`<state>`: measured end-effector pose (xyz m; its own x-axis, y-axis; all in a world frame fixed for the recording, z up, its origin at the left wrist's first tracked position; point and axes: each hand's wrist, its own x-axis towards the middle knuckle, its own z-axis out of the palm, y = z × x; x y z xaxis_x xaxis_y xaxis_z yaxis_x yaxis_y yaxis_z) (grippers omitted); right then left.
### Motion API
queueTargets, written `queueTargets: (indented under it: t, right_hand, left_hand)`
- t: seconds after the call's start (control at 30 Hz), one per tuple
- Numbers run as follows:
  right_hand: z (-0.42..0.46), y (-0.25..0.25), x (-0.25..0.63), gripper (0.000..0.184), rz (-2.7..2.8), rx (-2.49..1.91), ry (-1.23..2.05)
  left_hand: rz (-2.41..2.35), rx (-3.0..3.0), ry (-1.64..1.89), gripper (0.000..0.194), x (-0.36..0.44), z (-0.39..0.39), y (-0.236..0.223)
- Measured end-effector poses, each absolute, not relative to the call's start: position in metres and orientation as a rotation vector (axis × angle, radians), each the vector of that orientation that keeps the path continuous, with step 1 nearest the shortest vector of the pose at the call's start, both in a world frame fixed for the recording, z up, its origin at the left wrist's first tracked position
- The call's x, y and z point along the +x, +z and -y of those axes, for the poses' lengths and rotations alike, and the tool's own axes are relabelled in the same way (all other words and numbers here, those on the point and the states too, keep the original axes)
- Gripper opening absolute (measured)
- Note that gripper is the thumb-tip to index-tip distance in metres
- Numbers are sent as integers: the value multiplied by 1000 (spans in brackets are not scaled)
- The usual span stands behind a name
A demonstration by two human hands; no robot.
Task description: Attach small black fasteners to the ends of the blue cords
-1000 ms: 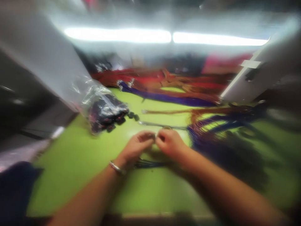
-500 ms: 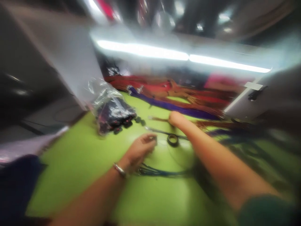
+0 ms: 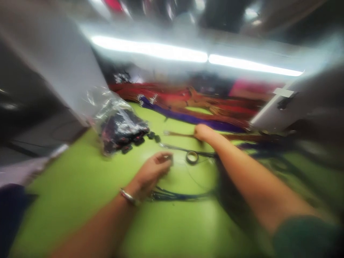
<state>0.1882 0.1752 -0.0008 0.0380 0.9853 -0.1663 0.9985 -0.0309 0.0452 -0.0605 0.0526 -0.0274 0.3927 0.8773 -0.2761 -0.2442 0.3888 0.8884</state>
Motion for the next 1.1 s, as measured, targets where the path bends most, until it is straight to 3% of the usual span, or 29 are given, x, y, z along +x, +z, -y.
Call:
queueTargets:
  t: [0.43, 0.67, 0.83, 1.1]
  right_hand:
    - [-152, 26, 214, 21, -2284, 2106, 61]
    - [-120, 44, 160, 21, -2732, 1817, -217]
    - [-89, 42, 111, 20, -2718, 1775, -415]
    - [-75, 20, 107, 26, -2677, 1734, -81]
  left_hand:
    - [-863, 897, 842, 40, -60, -51, -25]
    - [-864, 918, 833, 44, -60, -52, -27]
    - [-842, 964, 839, 44, -61, -54, -34]
    - [-882, 1043, 881, 46, -61, -55, -37]
